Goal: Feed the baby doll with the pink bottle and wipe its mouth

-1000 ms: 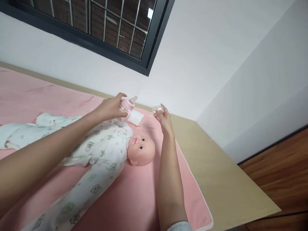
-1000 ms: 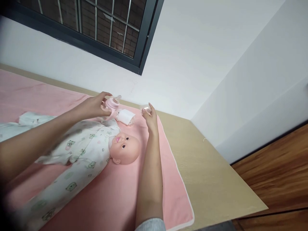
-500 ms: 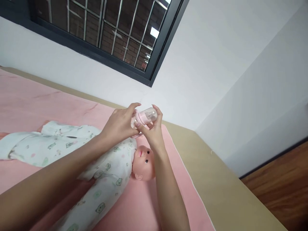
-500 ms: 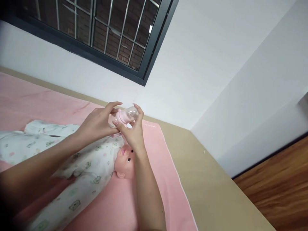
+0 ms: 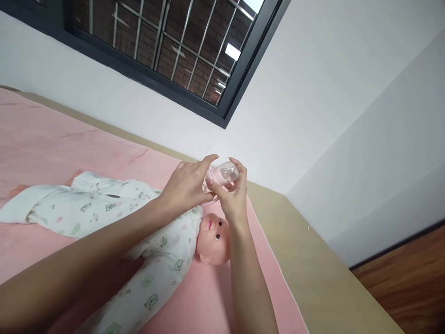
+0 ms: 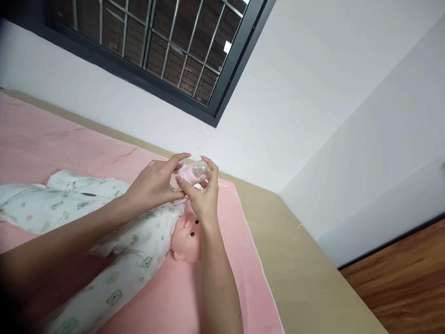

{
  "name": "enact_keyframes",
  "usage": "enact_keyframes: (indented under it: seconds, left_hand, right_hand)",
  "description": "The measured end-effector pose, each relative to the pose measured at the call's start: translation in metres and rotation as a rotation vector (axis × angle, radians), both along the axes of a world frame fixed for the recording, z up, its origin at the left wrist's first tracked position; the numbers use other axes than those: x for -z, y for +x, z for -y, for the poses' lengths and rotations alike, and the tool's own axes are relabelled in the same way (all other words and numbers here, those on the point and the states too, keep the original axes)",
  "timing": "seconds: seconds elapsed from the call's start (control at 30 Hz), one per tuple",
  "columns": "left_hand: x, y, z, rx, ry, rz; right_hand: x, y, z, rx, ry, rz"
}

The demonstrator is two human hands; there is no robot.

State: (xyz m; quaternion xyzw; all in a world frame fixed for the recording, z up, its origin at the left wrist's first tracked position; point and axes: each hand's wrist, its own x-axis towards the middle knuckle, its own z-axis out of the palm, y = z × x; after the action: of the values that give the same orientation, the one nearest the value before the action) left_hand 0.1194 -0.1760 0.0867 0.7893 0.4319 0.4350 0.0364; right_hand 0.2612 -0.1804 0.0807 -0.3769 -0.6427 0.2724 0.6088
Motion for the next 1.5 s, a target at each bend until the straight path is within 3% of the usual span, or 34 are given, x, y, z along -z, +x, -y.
enact_keyframes:
  seconds: [0.4,0.5,0.6,0.73,0.83,1.03,1.33,1.43,1.5]
  left_hand:
    - [0.006,-0.002,-0.005,-0.006,-0.024,-0.074]
    - [0.005,-0.008,-0.007,-0.012,-0.032,-0.106]
    - [0.003,-0.017,-0.007,-0.027,-0.05,-0.112]
    - [0.0,-0.025,-0.009,-0.029,-0.094,-0.124]
    - [0.0,-0.027,-0.011,-0.035,-0.118,-0.15]
    - [0.006,-0.03,-0.02,-0.014,-0.215,-0.271]
    - [0.011,-0.04,-0.036,0.022,-0.275,-0.38]
    - [0.01,-0.041,-0.035,0.026,-0.299,-0.382]
    - [0.009,-0.042,-0.035,0.026,-0.311,-0.383]
  right_hand:
    - [0.003,0.018,-0.014,-0.008,0.022,0.043]
    - [0.009,0.044,-0.032,0.14,0.076,0.089]
    - [0.021,0.081,-0.05,0.395,0.087,0.189]
    - [0.044,0.123,-0.066,0.688,-0.12,0.315]
    - [0.064,0.143,-0.071,0.795,-0.232,0.334]
    - [0.093,0.16,-0.078,0.871,-0.301,0.375]
    - [0.093,0.168,-0.08,0.835,-0.375,0.343]
    - [0.092,0.169,-0.082,0.813,-0.317,0.298]
    - [0.09,0.167,-0.083,0.848,-0.205,0.285]
